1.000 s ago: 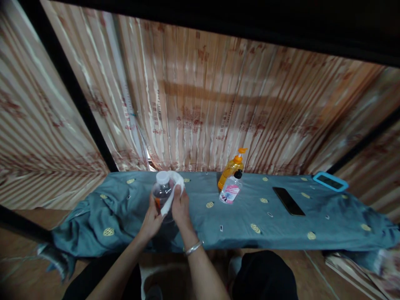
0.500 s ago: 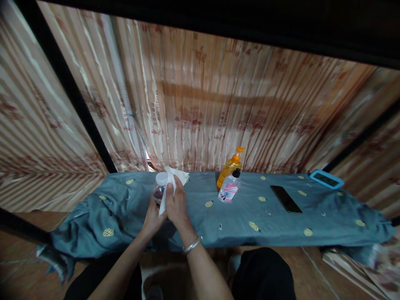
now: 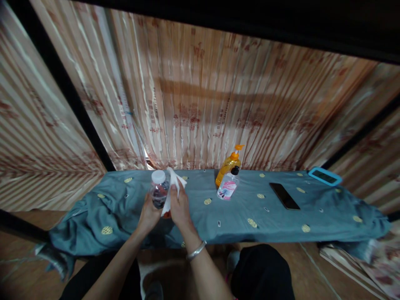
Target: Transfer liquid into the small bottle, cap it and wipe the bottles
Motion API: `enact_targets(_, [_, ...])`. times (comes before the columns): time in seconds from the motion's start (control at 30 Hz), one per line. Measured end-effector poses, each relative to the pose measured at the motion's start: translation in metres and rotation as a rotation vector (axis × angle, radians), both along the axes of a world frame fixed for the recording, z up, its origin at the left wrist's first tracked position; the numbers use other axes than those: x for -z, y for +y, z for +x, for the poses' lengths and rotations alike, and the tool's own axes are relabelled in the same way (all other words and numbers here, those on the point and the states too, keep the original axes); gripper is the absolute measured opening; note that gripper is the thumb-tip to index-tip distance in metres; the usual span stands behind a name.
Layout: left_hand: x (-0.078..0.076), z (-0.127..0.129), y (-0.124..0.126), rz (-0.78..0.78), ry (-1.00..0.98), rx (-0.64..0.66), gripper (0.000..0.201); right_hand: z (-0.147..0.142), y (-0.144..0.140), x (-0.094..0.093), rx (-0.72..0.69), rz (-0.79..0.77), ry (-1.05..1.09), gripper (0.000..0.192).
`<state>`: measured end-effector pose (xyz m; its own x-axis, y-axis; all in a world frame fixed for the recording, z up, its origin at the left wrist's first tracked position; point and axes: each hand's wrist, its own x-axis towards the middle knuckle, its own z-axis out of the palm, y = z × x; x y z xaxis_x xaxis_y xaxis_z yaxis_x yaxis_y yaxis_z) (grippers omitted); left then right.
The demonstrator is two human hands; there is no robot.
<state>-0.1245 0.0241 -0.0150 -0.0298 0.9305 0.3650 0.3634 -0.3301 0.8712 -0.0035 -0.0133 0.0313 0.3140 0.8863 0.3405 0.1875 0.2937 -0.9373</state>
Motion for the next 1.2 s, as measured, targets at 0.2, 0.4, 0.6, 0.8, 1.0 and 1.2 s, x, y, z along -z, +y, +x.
enact_targets(0.2, [0.004, 0.001, 0.002, -0.106, -0.089, 0.097, 0.066, -0.016, 0.004, 0.026, 0.053, -0.082, -0.119, 0.076])
enact_targets(0.4, [0.000, -0.017, 0.013, -0.150, -0.069, -0.058, 0.065, 0.042, -0.001, 0.081, 0.161, -0.182, -0.244, 0.077])
enact_targets(0.6, [-0.005, -0.043, 0.029, -0.170, -0.086, -0.256, 0.066, 0.123, 0.039, 0.088, 0.377, -0.188, -0.426, 0.060])
enact_targets(0.8, [-0.001, -0.045, 0.032, -0.131, -0.098, -0.261, 0.070, 0.093, 0.079, 0.115, 0.301, -0.226, -0.623, 0.039])
enact_targets(1.0, [0.001, -0.046, 0.038, -0.137, -0.078, -0.306, 0.066, 0.004, 0.076, 0.116, -0.009, -0.119, -0.826, 0.039])
enact_targets(1.2, [-0.003, -0.051, 0.038, -0.176, -0.024, -0.367, 0.061, 0.000, 0.037, 0.112, -0.161, -0.067, -0.957, 0.043])
